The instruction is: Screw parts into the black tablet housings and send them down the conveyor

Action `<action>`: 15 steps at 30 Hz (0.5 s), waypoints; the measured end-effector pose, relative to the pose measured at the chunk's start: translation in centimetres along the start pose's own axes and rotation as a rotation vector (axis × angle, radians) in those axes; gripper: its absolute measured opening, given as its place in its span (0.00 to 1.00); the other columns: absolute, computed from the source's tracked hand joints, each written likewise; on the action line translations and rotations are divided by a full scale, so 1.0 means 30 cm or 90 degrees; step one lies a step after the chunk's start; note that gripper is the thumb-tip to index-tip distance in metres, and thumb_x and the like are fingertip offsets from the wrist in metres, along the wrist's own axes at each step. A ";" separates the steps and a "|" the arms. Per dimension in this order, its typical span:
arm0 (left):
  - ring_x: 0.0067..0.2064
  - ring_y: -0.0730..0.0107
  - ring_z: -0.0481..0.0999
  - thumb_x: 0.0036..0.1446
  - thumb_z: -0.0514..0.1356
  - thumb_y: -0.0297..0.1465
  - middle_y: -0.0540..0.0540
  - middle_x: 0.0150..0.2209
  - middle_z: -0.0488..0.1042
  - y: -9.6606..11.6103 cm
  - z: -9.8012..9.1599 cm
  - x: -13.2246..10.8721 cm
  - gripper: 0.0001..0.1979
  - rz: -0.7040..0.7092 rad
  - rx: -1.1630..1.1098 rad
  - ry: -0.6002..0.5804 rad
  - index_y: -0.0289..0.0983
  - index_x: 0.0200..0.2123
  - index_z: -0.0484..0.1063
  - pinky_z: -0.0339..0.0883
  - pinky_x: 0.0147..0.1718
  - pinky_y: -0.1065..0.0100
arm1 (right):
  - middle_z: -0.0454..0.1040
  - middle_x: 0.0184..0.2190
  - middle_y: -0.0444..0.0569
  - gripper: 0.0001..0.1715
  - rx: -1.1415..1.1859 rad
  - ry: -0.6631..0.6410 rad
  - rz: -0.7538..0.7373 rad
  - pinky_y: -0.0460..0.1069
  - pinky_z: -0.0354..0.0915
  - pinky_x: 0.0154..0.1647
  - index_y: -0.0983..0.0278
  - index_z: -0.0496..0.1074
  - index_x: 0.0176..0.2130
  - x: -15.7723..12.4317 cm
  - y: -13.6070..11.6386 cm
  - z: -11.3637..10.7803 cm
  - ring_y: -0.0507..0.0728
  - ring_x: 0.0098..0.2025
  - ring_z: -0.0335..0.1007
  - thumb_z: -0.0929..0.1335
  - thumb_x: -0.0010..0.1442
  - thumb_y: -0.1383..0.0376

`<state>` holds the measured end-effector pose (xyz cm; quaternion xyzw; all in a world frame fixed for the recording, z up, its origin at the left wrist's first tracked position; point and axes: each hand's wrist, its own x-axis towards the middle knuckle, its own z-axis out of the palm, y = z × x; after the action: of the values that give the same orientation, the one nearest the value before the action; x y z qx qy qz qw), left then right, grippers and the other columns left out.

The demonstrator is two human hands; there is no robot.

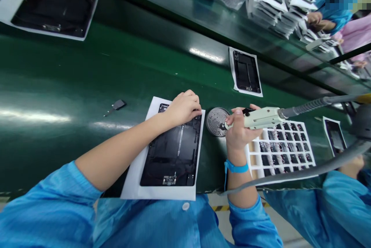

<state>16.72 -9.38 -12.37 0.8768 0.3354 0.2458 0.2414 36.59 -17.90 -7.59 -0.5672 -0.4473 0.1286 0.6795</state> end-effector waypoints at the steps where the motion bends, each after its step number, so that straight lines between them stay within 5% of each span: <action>1: 0.55 0.52 0.75 0.72 0.70 0.32 0.44 0.44 0.83 0.000 0.000 0.001 0.07 0.001 -0.001 -0.001 0.41 0.38 0.87 0.65 0.49 0.55 | 0.77 0.32 0.39 0.23 0.006 0.001 -0.002 0.50 0.72 0.26 0.60 0.66 0.53 0.001 0.000 0.000 0.48 0.20 0.66 0.76 0.66 0.56; 9: 0.54 0.52 0.76 0.70 0.72 0.31 0.44 0.43 0.84 0.003 -0.003 0.008 0.05 -0.014 -0.007 -0.003 0.41 0.38 0.87 0.66 0.48 0.55 | 0.76 0.30 0.38 0.23 -0.002 -0.003 -0.004 0.51 0.71 0.26 0.60 0.66 0.53 0.004 0.013 -0.006 0.47 0.19 0.65 0.76 0.65 0.56; 15: 0.53 0.52 0.77 0.68 0.73 0.28 0.44 0.42 0.85 0.022 -0.008 0.017 0.05 -0.048 -0.026 -0.014 0.41 0.36 0.88 0.68 0.48 0.56 | 0.80 0.36 0.40 0.22 0.046 0.040 -0.054 0.50 0.70 0.24 0.57 0.66 0.53 0.028 -0.073 0.043 0.47 0.19 0.63 0.75 0.65 0.60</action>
<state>17.21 -9.39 -11.67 0.8612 0.3604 0.2339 0.2716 35.37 -17.17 -5.33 -0.5267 -0.4447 0.0978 0.7178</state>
